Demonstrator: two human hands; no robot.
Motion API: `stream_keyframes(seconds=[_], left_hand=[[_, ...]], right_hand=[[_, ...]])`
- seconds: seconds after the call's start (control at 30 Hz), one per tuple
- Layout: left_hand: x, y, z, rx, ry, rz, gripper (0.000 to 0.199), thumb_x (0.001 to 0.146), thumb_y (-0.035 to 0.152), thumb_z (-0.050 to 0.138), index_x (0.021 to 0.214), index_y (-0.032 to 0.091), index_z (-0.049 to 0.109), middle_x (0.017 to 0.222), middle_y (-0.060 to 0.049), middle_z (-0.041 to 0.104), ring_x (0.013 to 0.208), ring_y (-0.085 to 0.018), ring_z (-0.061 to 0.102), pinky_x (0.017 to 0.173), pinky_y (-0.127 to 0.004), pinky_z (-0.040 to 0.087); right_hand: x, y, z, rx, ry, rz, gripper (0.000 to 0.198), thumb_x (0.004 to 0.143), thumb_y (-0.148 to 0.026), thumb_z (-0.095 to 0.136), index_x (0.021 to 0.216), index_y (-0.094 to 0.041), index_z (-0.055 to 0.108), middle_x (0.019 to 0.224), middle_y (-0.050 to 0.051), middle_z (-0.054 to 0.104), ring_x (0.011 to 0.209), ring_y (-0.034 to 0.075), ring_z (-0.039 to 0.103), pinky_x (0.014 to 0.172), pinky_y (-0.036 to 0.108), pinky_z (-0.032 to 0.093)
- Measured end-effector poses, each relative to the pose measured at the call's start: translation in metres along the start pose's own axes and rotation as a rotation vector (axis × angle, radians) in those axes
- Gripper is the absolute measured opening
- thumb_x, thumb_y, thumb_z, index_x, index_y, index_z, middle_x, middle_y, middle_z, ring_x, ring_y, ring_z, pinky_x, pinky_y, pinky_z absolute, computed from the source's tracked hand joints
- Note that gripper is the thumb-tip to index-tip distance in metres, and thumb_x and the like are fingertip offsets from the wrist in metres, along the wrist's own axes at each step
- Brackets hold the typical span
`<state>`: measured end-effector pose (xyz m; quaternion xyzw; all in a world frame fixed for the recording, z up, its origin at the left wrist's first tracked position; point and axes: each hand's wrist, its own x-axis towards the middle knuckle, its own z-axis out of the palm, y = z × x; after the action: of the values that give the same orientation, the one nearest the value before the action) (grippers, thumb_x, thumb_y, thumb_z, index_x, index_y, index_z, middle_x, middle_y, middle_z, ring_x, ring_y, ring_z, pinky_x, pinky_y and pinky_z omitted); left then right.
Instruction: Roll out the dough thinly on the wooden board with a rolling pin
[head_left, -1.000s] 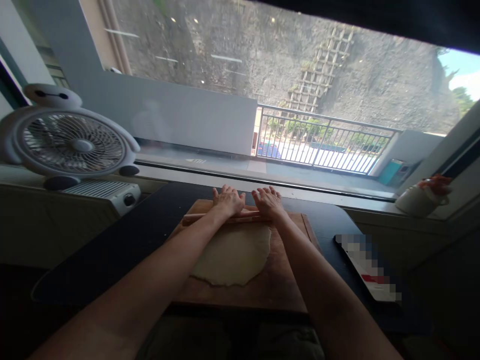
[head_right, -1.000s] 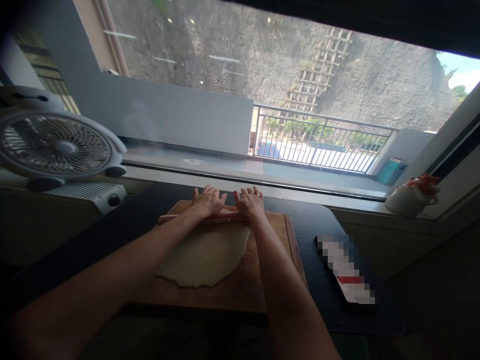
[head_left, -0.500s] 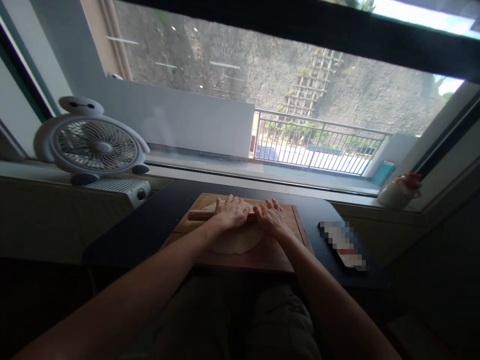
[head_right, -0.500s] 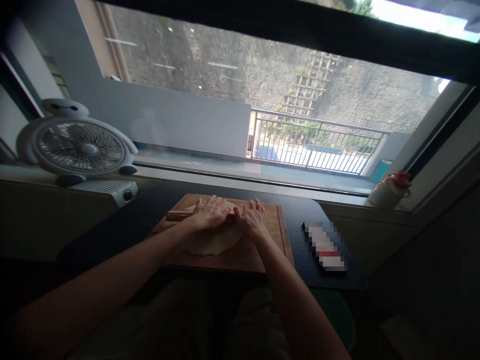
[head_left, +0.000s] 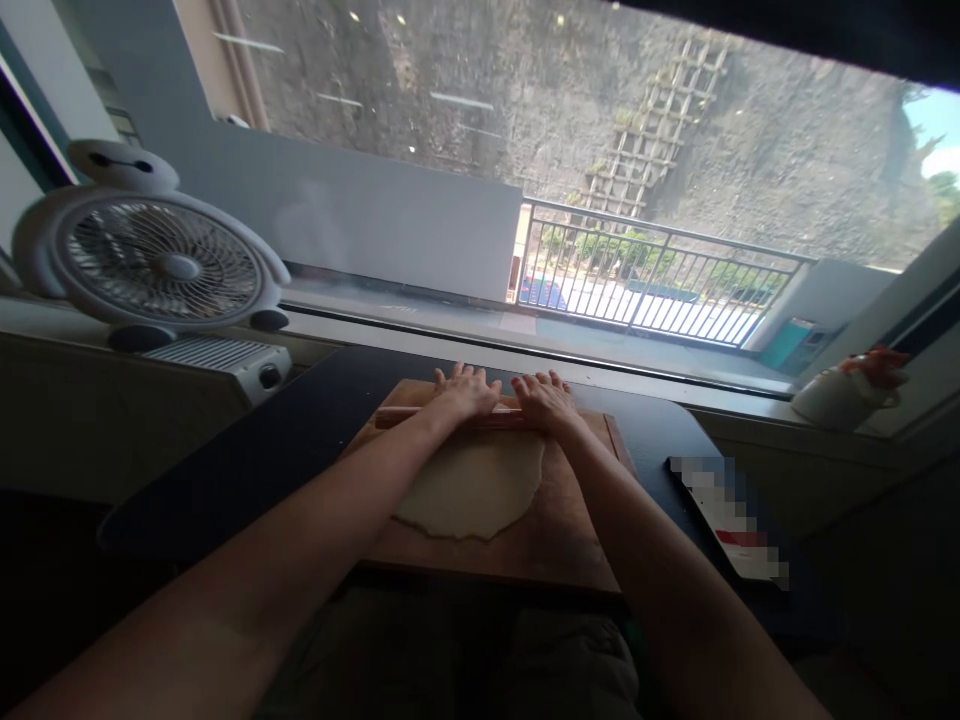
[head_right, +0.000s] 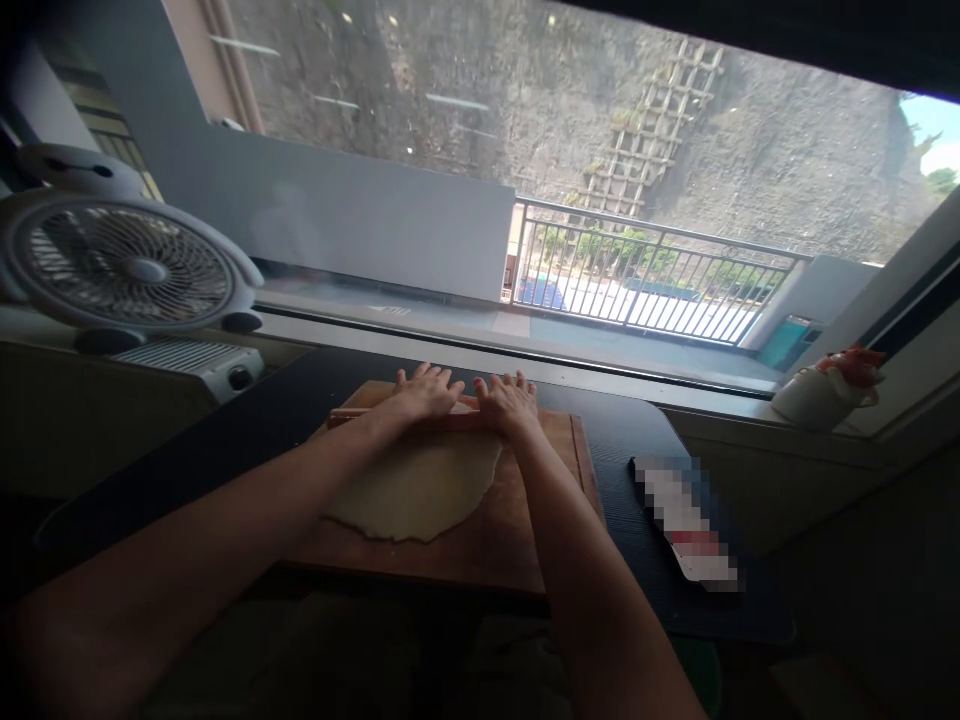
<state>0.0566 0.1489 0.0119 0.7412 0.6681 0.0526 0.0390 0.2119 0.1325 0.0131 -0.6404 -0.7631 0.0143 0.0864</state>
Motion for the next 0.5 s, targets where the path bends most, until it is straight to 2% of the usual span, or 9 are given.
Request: stream_keyframes(seconds=[0.1,0.23,0.4,0.5], left_hand=[[0.013,-0.004,0.001,0.003,-0.001,-0.035,0.065,0.089,0.051,0.013,0.137,0.016,0.039,0.148,-0.013,0.035,0.140,-0.031,0.016,0.107,-0.063,0.013],[0.005,-0.002,0.000,0.002,-0.081,-0.006,0.061,0.089,0.052,0.017,0.138,0.023,0.038,0.148,-0.012,0.034,0.138,-0.033,0.021,0.103,-0.065,0.020],[-0.047,0.013,-0.008,0.017,-0.083,0.113,0.060,0.089,0.054,0.020,0.136,0.024,0.042,0.148,-0.011,0.035,0.138,-0.033,0.022,0.104,-0.064,0.016],[-0.090,0.019,-0.013,0.031,-0.045,0.192,0.052,0.091,0.048,0.021,0.127,0.026,0.052,0.143,-0.007,0.043,0.135,-0.030,0.029,0.108,-0.059,0.014]], right_hand=[[0.016,0.001,0.003,0.019,0.016,-0.004,0.056,0.095,-0.054,0.012,0.134,-0.026,0.042,0.144,0.009,0.036,0.138,0.028,0.016,0.107,0.049,0.019],[0.003,0.003,0.005,0.034,0.023,-0.026,0.055,0.095,-0.056,0.015,0.133,-0.029,0.043,0.145,0.007,0.035,0.138,0.027,0.017,0.106,0.047,0.022],[-0.053,0.003,0.004,0.008,0.076,-0.062,0.058,0.094,-0.056,0.018,0.126,-0.024,0.053,0.147,0.008,0.034,0.140,0.026,0.013,0.109,0.044,0.018],[-0.099,0.000,0.008,0.012,0.132,-0.067,0.061,0.095,-0.054,0.017,0.136,-0.016,0.043,0.150,0.009,0.030,0.141,0.024,0.012,0.111,0.041,0.015]])
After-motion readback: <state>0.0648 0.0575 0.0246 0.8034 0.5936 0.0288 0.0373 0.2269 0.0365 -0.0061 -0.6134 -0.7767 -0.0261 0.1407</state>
